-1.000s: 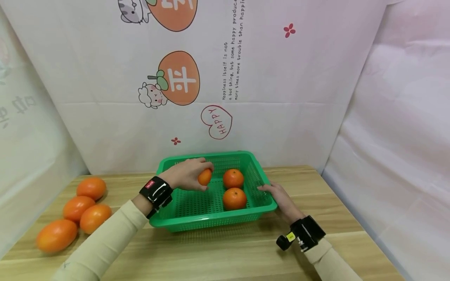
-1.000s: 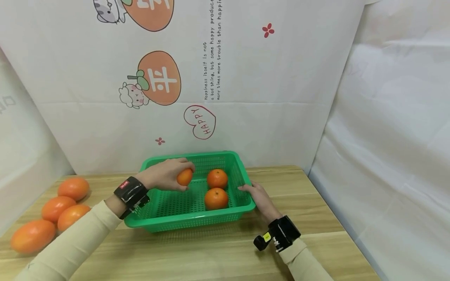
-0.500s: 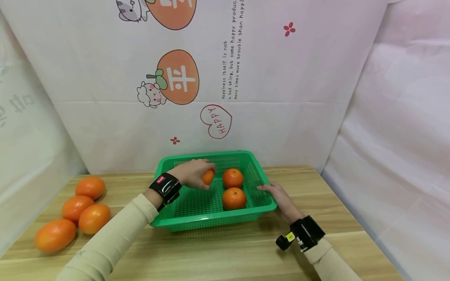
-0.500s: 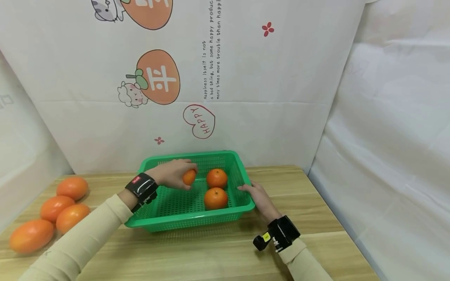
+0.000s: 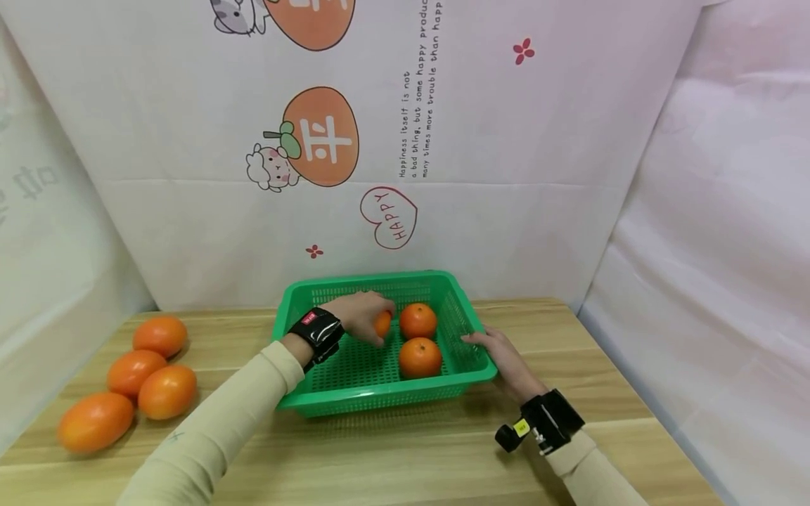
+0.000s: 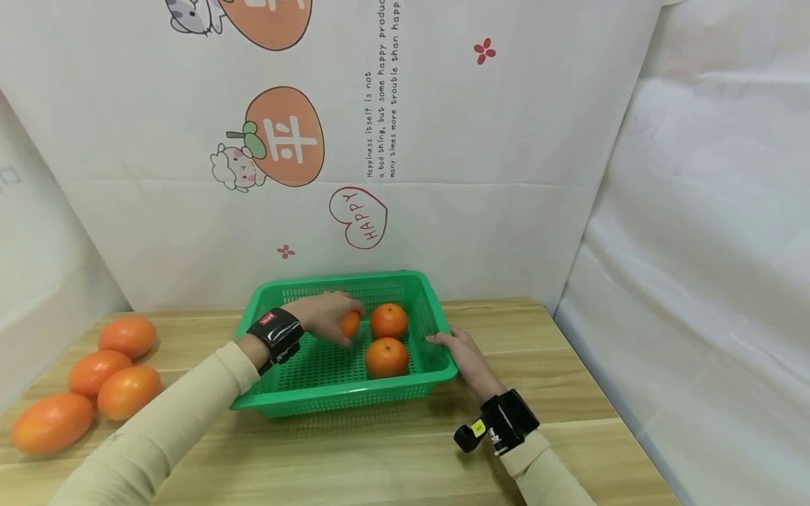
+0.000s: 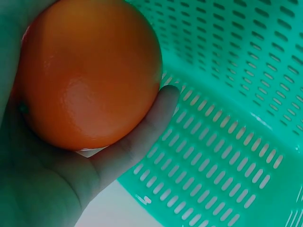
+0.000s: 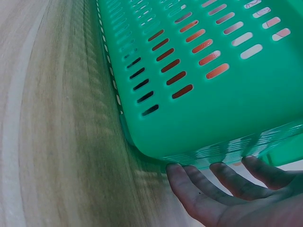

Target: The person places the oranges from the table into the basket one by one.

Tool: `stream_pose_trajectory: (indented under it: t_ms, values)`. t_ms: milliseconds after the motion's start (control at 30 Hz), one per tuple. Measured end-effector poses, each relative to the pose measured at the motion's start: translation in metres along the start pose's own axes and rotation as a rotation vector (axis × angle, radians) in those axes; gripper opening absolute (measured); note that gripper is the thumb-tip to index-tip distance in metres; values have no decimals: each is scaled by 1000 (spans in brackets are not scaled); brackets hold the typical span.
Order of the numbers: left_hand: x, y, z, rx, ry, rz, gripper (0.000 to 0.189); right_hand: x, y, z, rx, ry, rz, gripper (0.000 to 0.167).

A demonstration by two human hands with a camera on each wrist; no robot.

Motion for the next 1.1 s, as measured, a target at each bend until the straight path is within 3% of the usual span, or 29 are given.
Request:
stream_pose_trajectory:
  t_ms: [267, 467, 633, 833, 1100]
  values:
    - [12, 10, 0, 35, -4, 17, 60, -1, -1, -1, 4, -4, -3, 67]
    - [20, 14, 2, 31, -42, 28, 59, -1, -2, 0, -1, 0, -6, 67]
    - [24, 17, 6, 32, -74, 36, 61, -1, -1, 0, -2, 2, 5, 69]
    - [28, 17, 12, 62, -67, 12, 77, 1, -3, -1, -4, 2, -17, 67]
    - [27, 16, 13, 22, -78, 7, 79, 1, -2, -1, -1, 1, -5, 67]
Point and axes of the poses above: each hand's wrist, its own x-axis towards the middle knuckle, its own y-axis out of the palm, z = x × y, the point moved 6 cm from there along x, towards the middle knuckle, and after that the axes turned 15 degrees about -x, right-handed, at the moved point
